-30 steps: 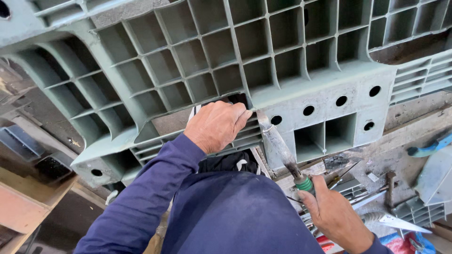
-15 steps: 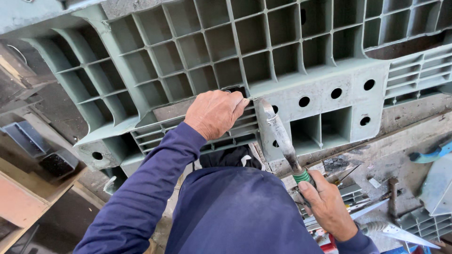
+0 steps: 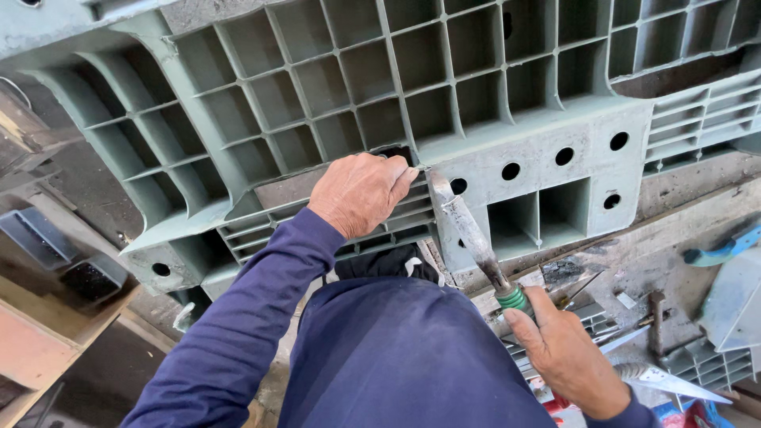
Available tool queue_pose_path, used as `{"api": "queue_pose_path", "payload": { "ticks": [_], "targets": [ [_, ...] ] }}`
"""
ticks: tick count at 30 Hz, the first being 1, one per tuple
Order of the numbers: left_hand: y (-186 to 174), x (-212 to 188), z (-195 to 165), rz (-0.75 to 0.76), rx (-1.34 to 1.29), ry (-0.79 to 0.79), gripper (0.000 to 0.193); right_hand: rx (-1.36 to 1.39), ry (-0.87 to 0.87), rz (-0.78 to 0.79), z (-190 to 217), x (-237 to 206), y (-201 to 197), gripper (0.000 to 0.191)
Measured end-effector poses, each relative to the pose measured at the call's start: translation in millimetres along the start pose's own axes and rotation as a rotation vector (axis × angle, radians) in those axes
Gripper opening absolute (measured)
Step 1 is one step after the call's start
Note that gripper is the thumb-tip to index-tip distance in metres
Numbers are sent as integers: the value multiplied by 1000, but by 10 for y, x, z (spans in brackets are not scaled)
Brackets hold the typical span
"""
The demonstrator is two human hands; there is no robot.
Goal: The person uses a chisel to scrape and remove material from the grid structure of a large green plastic pallet. They then switch to a red power drill to bore into a corner section of the pallet.
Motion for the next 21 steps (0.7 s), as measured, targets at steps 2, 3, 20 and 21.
{"api": "queue_pose_path", "payload": {
  "ticks": [2, 3, 20, 21],
  "targets": [
    [-15, -6, -14, -26, -1, 22, 39, -93, 149, 23, -36, -32, -49, 48],
    [-12, -5, -7, -24, -7, 19, 39, -146, 114, 1, 30, -24, -84, 48],
    [2, -17, 23, -28, -69, 56, 37, -400, 203, -32, 70, 3, -154, 49],
    [7, -12, 27, -22, -72, 53, 37, -396, 218, -23, 64, 1, -149, 49]
  ]
}}
Point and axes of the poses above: each hand's wrist, its own x-axis towards the middle knuckle, its own y-axis out of the palm, z = x × y, the point moved 8 cm from there along x, towards the middle knuckle, and after that the axes turned 13 degrees about z, right-handed, at the moved point
